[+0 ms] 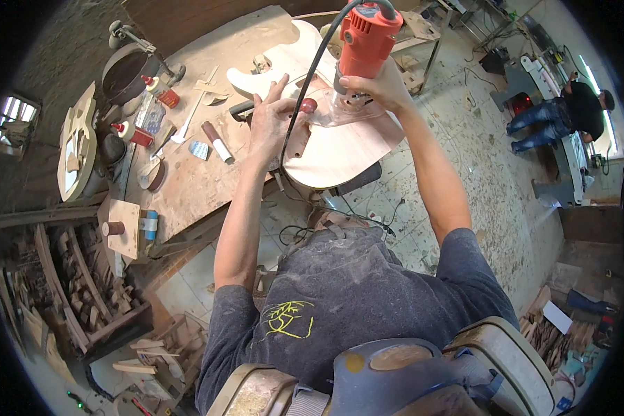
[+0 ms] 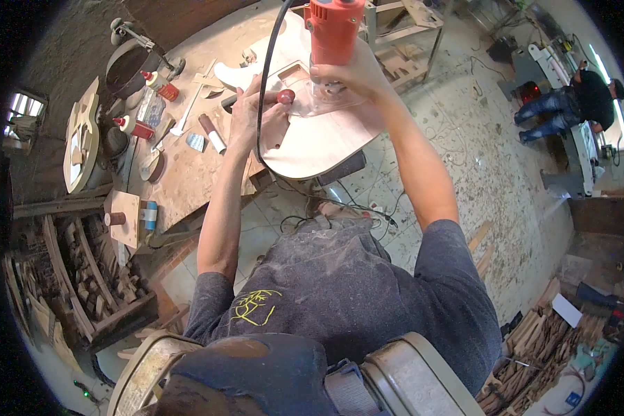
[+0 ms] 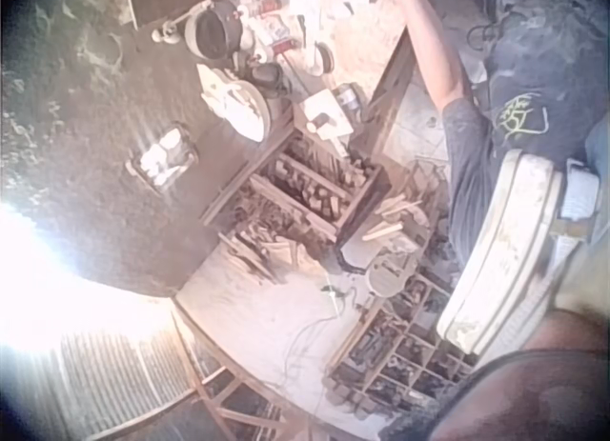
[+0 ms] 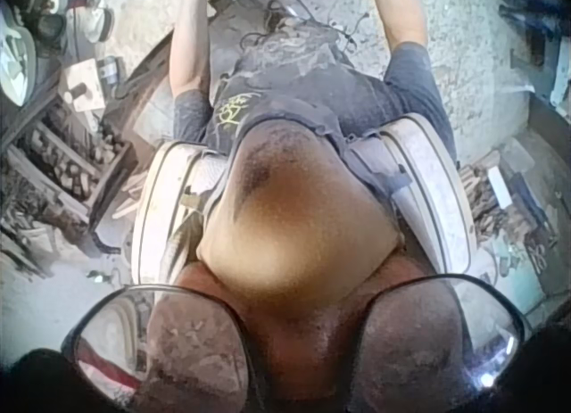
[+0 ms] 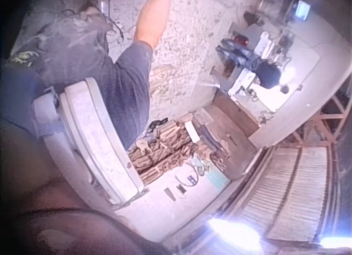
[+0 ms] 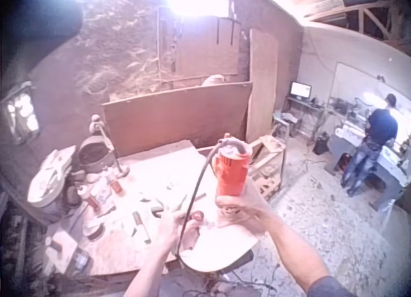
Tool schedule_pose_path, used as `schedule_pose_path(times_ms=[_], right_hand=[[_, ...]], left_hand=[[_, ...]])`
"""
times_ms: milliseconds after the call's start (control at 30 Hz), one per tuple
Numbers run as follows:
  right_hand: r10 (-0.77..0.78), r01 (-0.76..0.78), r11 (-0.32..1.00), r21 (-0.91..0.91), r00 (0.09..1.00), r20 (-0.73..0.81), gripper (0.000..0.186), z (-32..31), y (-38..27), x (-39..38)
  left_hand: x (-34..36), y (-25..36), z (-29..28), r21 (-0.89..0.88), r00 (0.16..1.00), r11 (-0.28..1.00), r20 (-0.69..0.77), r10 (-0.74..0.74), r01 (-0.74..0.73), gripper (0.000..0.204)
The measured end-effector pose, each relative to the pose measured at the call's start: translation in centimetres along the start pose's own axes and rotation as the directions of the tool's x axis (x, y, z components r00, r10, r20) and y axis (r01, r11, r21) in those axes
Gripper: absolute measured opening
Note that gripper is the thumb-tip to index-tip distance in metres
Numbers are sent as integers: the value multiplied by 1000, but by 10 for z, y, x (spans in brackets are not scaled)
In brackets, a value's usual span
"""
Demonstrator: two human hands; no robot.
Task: The person routes channels into a wooden guitar body using a handheld router, periodically lifting the tool to reposition the workpiece or check the depth of the cut.
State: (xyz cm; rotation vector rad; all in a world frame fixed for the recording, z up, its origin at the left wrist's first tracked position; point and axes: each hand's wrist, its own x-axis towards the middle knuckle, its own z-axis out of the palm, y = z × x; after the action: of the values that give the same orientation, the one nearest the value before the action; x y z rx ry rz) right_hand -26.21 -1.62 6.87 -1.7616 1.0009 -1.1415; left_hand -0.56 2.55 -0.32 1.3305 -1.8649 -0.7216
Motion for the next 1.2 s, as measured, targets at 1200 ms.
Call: schedule_pose_path(times_ms=[1200], right_hand=[[-23,21,999,27,997,78,50,10,15,42]], left_hand=[[18,-8,-6,97,989,994,-146,-38,52,26]])
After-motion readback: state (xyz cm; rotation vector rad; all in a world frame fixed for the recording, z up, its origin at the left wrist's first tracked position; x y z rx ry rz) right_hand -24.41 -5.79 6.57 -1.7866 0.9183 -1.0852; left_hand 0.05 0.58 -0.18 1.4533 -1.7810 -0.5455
